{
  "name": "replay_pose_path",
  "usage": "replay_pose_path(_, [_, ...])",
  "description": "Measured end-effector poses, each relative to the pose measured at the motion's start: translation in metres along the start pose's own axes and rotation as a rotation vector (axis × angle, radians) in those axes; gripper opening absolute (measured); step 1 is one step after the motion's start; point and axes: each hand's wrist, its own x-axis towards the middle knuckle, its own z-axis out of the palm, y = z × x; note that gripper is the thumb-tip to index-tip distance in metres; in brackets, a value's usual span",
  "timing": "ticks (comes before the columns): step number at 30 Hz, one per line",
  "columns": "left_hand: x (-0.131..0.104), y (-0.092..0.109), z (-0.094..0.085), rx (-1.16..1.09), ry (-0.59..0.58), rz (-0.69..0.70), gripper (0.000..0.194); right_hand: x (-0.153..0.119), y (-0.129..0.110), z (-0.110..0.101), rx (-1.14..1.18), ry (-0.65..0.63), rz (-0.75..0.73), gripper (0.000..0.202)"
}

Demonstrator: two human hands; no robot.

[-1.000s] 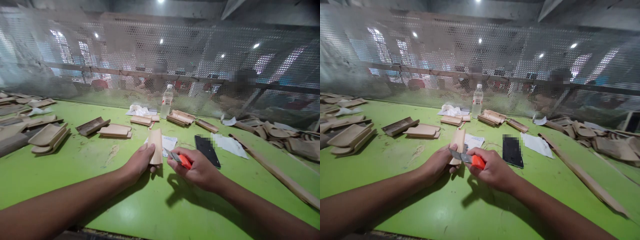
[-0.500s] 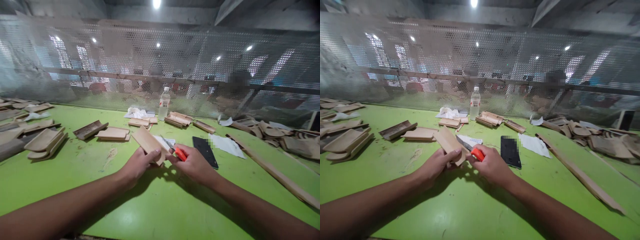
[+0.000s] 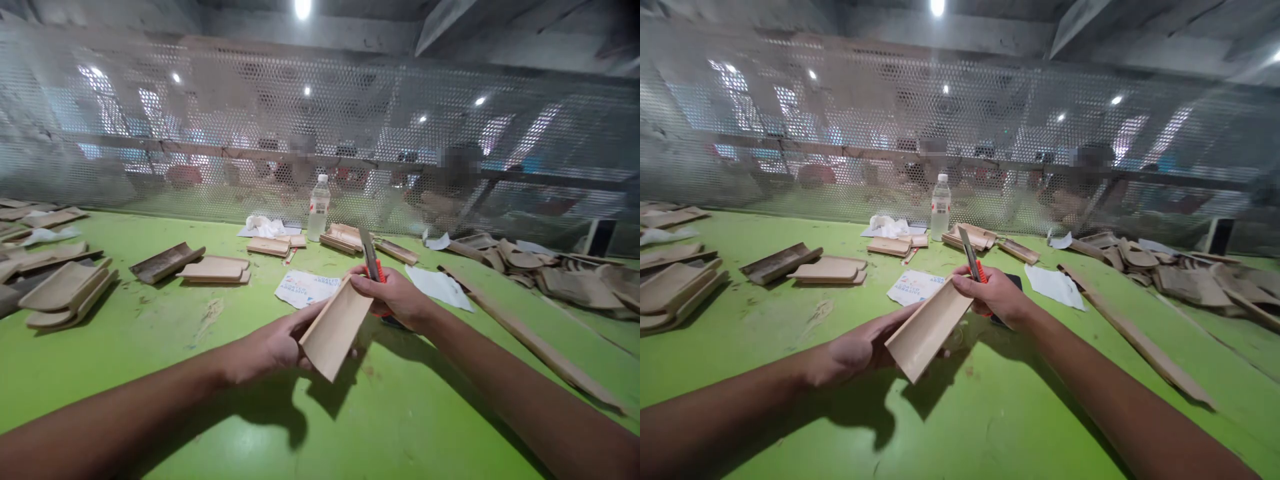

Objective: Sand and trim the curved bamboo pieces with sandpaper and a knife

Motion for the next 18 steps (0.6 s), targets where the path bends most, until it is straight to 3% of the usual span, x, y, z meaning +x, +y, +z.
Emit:
replay_pose_path(4, [0.002,-0.014,0.0,-0.216,-0.06,-0.063,0.079,-0.006,-0.005,0.006,-0.144,-0.088,0.014,0.053])
replay_pose_path(8, [0.007,-0.032,-0.004,-0.219,0.022,-0.169,0.044,-0.015,-0.007,0.023,-0.337,-0.189,-0.069,0.044])
replay_pose_path(10, [0.009,-0.034,-0.006,-0.167,0.082,-0.181,0.03,-0.018,-0.006,0.029,-0.495,-0.099,-0.186,0.036])
replay_pose_path(14, [0.013,-0.03,-0.01,-0.145,0.222,-0.139,0.02,-0.019,-0.002,0.029,-0.899,0.132,-0.33,0.03])
replay_pose_path(18, [0.015,-0.025,-0.011,-0.134,0.294,-0.12,0.02,-0.021,-0.003,0.028,-1.109,0.121,-0.269,0.022])
